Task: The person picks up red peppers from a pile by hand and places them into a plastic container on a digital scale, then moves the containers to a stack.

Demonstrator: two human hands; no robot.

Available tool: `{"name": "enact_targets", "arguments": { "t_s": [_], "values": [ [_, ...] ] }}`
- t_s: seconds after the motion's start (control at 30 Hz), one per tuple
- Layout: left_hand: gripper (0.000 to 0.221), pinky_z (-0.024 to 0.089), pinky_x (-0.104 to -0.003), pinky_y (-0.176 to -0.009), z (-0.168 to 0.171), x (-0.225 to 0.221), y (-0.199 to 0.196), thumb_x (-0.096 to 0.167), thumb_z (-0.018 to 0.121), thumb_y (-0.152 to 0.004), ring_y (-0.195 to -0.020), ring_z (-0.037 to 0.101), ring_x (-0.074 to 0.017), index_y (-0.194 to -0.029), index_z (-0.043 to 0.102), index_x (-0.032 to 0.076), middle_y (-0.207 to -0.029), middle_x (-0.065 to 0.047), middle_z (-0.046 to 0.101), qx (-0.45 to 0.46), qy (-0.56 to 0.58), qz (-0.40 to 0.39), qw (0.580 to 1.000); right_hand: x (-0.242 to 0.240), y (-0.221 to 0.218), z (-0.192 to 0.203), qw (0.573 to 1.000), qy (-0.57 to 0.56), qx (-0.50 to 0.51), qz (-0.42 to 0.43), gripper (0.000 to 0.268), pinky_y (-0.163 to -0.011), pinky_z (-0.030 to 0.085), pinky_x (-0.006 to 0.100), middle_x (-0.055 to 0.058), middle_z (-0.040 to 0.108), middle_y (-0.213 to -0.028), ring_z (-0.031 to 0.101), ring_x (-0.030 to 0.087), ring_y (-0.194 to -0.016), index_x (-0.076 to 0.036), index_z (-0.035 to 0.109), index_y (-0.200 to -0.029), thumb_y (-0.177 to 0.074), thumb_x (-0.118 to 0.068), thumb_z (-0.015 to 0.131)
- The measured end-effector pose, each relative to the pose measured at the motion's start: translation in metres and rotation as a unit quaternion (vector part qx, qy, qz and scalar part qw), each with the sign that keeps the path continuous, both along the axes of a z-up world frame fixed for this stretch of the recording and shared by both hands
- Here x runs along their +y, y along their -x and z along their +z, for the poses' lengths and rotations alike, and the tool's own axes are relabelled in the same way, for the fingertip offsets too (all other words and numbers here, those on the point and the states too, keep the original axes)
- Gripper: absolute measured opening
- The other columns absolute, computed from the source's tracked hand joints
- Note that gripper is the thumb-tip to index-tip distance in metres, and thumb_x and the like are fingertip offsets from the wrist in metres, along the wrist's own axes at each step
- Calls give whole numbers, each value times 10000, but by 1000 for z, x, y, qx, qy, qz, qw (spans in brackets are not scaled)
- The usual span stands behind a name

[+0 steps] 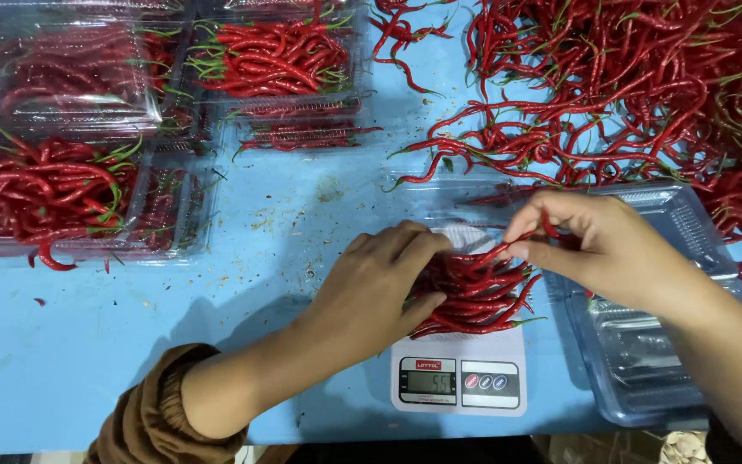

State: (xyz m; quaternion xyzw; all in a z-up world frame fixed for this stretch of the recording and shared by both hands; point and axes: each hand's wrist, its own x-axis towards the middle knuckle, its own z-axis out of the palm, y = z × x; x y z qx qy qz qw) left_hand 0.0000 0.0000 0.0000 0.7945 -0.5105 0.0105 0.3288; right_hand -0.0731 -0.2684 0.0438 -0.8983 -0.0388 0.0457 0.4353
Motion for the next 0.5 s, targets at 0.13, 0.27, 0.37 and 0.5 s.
{"name": "enact_targets", "arguments": {
  "t_s": [0.13,0.27,0.37,0.5],
  "values": [
    [587,482,-491,-914,-3,0,-4,231,783,-820,-1104,597,-370,-1350,560,114,-1325,-147,565,-53,10,15,998,6,-4,1,999,-16,45,6,61,-710,504,226,-32,775,-798,660,52,-760,-117,783,-930,-878,-148,781],
    [293,437,-450,-854,-14,-1,-12,173,679,-868,-1012,591,-304,-1152,629,124,-1146,-58,651,-70,-10,6,997,4,-6,-5,999,11,51,12,48,-695,507,216,-43,805,-800,667,43,-745,-134,796,-913,-873,-149,776],
    [146,416,-444,-808,-16,-1,-16,152,654,-890,-926,590,-295,-1030,622,127,-992,-49,665,-76,-14,8,997,-2,-6,-1,999,-24,43,22,53,-690,522,222,-17,801,-811,683,61,-747,-105,787,-920,-872,-91,768],
    [173,416,-459,-808,-15,-2,-19,187,684,-892,-944,581,-289,-1046,648,117,-999,-42,662,-102,-4,26,994,-9,-4,11,998,-65,17,-18,39,-751,544,246,27,779,-845,706,103,-805,-58,757,-914,-886,-34,743]
  ]
}}
